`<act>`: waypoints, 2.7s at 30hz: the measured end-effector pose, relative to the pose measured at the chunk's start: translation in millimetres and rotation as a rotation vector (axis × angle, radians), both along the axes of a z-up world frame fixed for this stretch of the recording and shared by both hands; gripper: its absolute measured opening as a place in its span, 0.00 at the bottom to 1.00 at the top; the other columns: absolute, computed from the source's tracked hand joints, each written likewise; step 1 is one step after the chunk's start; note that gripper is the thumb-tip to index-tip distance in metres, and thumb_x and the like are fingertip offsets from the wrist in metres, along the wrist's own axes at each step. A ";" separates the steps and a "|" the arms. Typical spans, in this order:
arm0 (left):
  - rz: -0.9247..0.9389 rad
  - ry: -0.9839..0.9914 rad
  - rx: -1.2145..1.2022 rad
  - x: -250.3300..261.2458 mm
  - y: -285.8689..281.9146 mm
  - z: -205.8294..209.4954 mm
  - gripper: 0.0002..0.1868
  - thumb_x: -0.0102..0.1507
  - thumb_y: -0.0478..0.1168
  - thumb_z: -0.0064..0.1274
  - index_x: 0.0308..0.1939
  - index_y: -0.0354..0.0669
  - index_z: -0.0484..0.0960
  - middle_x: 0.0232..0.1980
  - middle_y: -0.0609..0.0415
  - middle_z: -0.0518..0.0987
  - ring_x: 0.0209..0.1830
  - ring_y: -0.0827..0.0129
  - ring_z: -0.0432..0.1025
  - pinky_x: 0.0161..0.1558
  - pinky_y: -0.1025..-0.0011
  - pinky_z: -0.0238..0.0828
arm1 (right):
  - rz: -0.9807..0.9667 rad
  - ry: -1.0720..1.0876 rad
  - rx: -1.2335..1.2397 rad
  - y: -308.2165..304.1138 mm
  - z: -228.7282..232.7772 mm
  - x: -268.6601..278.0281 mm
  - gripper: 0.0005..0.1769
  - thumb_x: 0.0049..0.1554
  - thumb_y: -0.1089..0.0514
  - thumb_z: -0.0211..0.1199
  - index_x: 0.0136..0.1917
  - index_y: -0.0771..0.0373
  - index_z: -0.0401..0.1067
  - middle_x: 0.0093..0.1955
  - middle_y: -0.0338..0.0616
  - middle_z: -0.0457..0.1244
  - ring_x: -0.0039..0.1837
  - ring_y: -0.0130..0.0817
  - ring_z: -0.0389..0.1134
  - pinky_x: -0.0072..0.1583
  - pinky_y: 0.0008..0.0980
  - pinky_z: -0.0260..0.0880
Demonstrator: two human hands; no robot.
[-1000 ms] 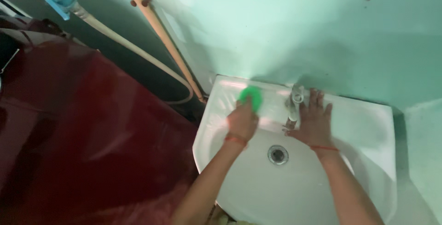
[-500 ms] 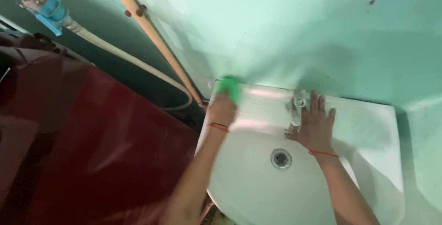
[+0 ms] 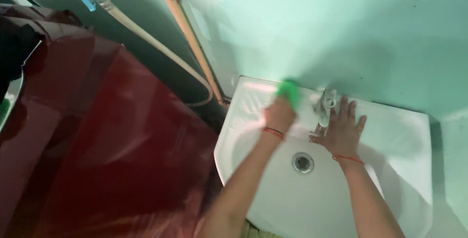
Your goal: The person cleans a white ceramic sink and its faucet using a green scouring pad and then rinses it with water.
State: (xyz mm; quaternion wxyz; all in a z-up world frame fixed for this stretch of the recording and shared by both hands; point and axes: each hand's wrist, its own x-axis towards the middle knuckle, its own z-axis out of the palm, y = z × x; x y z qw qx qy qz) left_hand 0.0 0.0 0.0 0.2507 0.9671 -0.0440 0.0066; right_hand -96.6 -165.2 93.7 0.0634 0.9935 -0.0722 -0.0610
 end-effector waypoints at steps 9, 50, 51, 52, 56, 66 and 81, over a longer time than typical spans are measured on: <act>0.117 -0.085 0.228 -0.3 84.0 1.8 0.32 0.61 0.47 0.56 0.66 0.38 0.71 0.50 0.44 0.80 0.36 0.55 0.79 0.33 0.55 0.76 | -0.014 -0.074 0.019 6.1 -5.7 -5.2 0.73 0.33 0.28 0.78 0.83 0.50 0.50 0.86 0.53 0.38 0.85 0.57 0.38 0.72 0.72 0.46; -0.107 -0.011 0.271 -133.2 170.9 100.3 0.39 0.55 0.51 0.58 0.70 0.48 0.71 0.50 0.41 0.77 0.34 0.51 0.79 0.34 0.55 0.78 | -0.031 -0.196 0.134 5.8 -15.5 -13.8 0.71 0.30 0.32 0.80 0.82 0.46 0.53 0.86 0.54 0.41 0.84 0.54 0.41 0.72 0.77 0.44; -0.113 -0.034 0.283 -125.0 173.3 99.8 0.39 0.54 0.52 0.58 0.70 0.50 0.71 0.49 0.41 0.77 0.33 0.49 0.78 0.34 0.54 0.78 | -0.028 -0.197 0.133 4.8 -17.4 -12.1 0.71 0.30 0.32 0.80 0.82 0.46 0.53 0.86 0.54 0.41 0.84 0.54 0.41 0.72 0.77 0.44; -0.125 -0.054 0.258 -104.5 169.5 97.1 0.38 0.55 0.53 0.58 0.68 0.49 0.71 0.53 0.41 0.76 0.34 0.48 0.79 0.35 0.54 0.77 | -0.028 -0.197 0.088 5.2 -19.1 -11.7 0.69 0.32 0.32 0.80 0.82 0.47 0.53 0.86 0.54 0.41 0.84 0.53 0.42 0.72 0.77 0.44; -0.056 0.003 0.234 -10.2 129.6 93.1 0.34 0.58 0.53 0.55 0.68 0.49 0.72 0.53 0.39 0.77 0.44 0.46 0.78 0.43 0.52 0.76 | -0.013 -0.209 0.128 4.3 -15.6 -13.4 0.77 0.28 0.34 0.81 0.85 0.49 0.49 0.86 0.53 0.40 0.84 0.53 0.42 0.72 0.77 0.44; -0.120 0.000 0.262 -168.7 187.7 103.0 0.39 0.55 0.55 0.58 0.70 0.55 0.70 0.54 0.44 0.76 0.41 0.49 0.78 0.40 0.53 0.76 | 0.001 -0.234 0.175 1.6 -14.1 -15.9 0.72 0.29 0.34 0.81 0.82 0.44 0.54 0.87 0.53 0.42 0.85 0.55 0.43 0.72 0.80 0.44; -0.030 -0.141 0.297 -166.4 176.9 88.6 0.37 0.57 0.53 0.59 0.70 0.54 0.71 0.52 0.45 0.76 0.36 0.52 0.78 0.35 0.56 0.78 | 0.051 -0.181 0.037 -55.5 -24.3 -39.5 0.69 0.34 0.39 0.82 0.84 0.43 0.55 0.87 0.47 0.45 0.84 0.52 0.45 0.73 0.68 0.49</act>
